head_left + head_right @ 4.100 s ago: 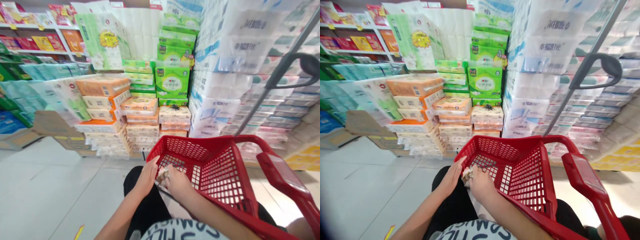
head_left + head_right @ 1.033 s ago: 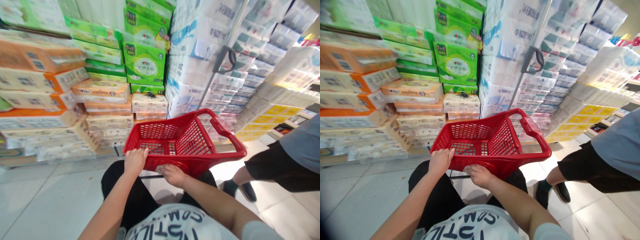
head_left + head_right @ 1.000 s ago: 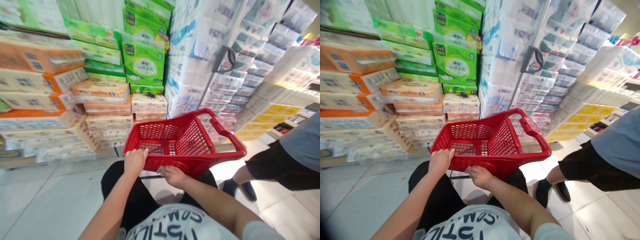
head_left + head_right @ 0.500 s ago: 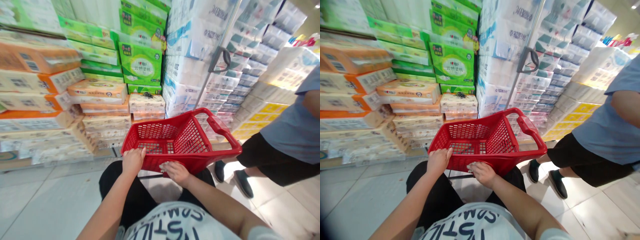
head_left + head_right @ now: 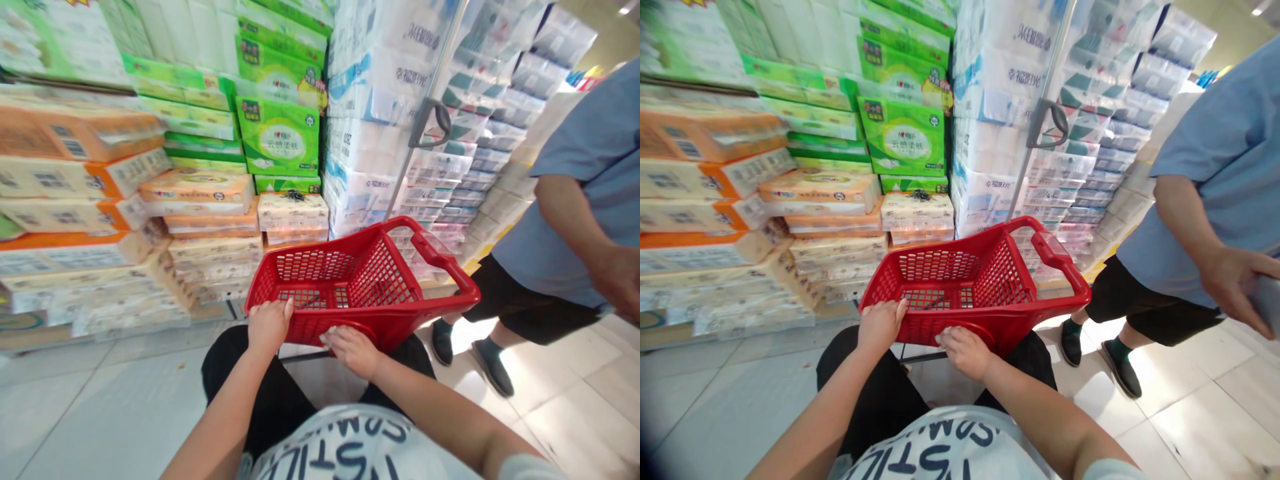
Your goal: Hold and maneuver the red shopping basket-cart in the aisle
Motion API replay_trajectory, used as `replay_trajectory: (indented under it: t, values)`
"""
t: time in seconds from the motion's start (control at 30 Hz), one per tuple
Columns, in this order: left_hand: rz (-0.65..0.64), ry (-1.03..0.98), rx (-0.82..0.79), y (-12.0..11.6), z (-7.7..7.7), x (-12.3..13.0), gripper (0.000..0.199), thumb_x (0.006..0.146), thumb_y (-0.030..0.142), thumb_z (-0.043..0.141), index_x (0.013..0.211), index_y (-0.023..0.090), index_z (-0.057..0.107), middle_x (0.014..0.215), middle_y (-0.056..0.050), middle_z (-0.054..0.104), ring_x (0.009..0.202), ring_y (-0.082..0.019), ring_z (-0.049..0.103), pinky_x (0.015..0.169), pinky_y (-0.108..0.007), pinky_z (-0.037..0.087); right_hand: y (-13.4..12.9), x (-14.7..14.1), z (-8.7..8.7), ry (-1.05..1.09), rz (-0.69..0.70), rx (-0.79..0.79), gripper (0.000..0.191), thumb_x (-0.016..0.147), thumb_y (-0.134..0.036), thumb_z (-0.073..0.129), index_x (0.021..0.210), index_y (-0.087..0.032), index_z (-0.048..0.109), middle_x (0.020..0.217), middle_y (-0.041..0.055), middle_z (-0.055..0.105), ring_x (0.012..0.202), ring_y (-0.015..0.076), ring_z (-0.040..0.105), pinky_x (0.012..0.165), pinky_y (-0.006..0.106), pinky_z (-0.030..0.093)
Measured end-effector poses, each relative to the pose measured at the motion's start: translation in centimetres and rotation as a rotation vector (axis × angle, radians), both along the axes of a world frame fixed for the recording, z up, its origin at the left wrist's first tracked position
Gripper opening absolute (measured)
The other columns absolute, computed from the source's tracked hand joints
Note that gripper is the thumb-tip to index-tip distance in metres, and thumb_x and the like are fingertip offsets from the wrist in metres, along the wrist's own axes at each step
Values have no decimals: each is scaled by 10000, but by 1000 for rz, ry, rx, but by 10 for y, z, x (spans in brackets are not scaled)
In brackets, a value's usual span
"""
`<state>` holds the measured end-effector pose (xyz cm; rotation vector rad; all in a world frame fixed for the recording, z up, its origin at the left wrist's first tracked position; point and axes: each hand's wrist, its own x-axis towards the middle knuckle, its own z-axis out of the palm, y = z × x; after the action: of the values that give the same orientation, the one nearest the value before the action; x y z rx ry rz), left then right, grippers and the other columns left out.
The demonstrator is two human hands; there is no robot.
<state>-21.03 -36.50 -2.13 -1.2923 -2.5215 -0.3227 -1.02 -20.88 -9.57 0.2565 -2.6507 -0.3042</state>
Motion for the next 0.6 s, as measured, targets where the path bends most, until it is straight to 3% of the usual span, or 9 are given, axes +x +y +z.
replay_trajectory:
  t: [0.1, 0.23, 0.37, 0.53, 0.6]
  values:
    - [0, -5, -5, 0, 0, 1, 599, 980, 422, 161, 832, 161, 679, 819, -101, 701, 835, -261, 615, 713, -375, 305, -2, -3, 3, -3, -6, -15, 349, 983, -189, 426, 1310, -166, 544, 1256, 55, 621, 1206, 168, 496, 990, 311, 439]
    - [-6, 3, -12, 0, 0, 1, 602, 977, 422, 155, 851, 159, 681, 839, -103, 703, 852, -262, 614, 711, -368, 307, -3, -4, 0, -80, -6, -9, 314, 986, -189, 418, 1246, -172, 594, 1213, 39, 644, 1138, 148, 535, 929, 276, 463]
    - [3, 8, -10, 2, 0, 1, 606, 972, 424, 155, 837, 158, 683, 823, -111, 700, 841, -267, 613, 703, -362, 305, -3, -1, 3, -43, -52, -30, 357, 996, -227, 411, 1333, -173, 516, 1279, 43, 607, 1193, 162, 492, 973, 308, 435]
    - [-9, 24, -10, 2, -1, 3, 587, 975, 423, 168, 828, 164, 674, 816, -98, 699, 832, -271, 616, 691, -367, 298, -1, 3, 4, -138, -16, -1, 280, 978, -194, 450, 1205, -186, 615, 1219, 29, 641, 1122, 155, 539, 891, 289, 466]
    - [-1, 33, -9, 2, -2, 3, 585, 976, 426, 172, 817, 162, 669, 809, -96, 698, 826, -272, 617, 688, -368, 295, -2, 3, 6, -125, -32, -21, 303, 978, -202, 456, 1252, -183, 583, 1241, 39, 627, 1146, 164, 526, 922, 306, 451]
